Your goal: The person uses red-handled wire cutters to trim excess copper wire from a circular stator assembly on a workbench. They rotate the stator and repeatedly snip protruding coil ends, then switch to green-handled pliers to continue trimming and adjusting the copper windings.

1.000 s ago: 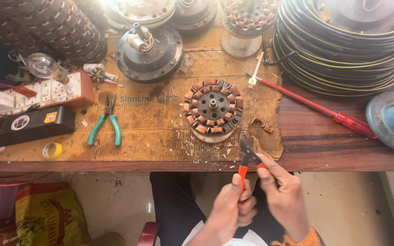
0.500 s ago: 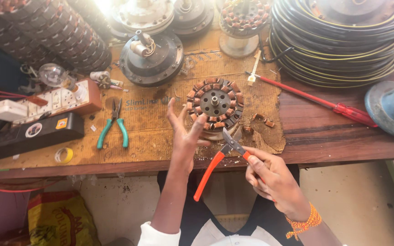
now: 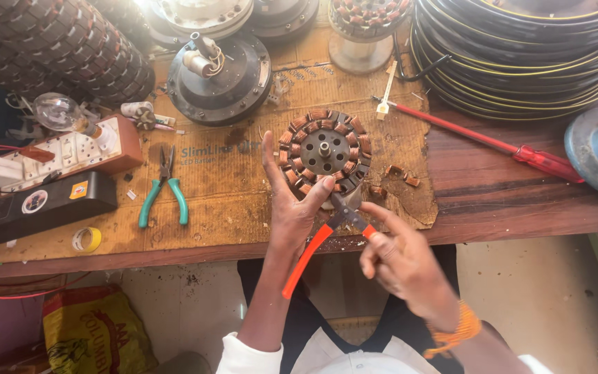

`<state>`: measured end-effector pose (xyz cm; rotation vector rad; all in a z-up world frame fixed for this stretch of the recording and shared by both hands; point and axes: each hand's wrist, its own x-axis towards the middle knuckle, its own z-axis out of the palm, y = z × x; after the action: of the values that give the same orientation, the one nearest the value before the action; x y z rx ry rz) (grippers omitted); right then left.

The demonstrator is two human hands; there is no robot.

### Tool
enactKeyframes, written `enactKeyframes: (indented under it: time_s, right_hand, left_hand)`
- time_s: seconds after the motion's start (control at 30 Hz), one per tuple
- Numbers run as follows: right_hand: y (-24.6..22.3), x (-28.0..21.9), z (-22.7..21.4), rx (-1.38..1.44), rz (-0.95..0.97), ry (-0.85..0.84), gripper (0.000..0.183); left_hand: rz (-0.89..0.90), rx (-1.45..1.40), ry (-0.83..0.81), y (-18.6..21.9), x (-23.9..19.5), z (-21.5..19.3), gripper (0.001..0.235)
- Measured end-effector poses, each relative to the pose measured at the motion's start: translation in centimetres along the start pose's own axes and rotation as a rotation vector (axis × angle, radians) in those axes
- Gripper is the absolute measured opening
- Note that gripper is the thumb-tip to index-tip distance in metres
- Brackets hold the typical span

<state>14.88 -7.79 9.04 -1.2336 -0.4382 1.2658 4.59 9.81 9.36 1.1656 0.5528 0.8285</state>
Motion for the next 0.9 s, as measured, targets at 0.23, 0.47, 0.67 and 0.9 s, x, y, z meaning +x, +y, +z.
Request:
enactKeyframes:
  time_s: [0.23, 0.47, 0.67, 0.9]
  right_hand:
    - [1.1, -0.1, 1.3, -0.189, -0.155, 0.102, 0.059]
    - [-1.7, -0.4, -0.2, -0.400, -0.145, 0.018, 0.056]
    - [-0.6, 0.6, -0.8, -0.290, -0.226, -0.060, 0.057]
    - [-2.9, -0.3, -1.8, 0.447, 0.124, -0.276, 0.063]
  left_hand:
    - [-0.033, 0.039, -0.009, 0.8, 0.1, -0.1, 0.114]
    - [-0.197, 0.126, 0.040, 2.6, -0.1, 0.5, 0.115]
    - [-0.228, 0.111, 0.066, 1.1, 0.2, -0.3, 0.116]
    - [-0.086, 0.536, 0.121, -0.9, -7.7, -2.4, 0.064]
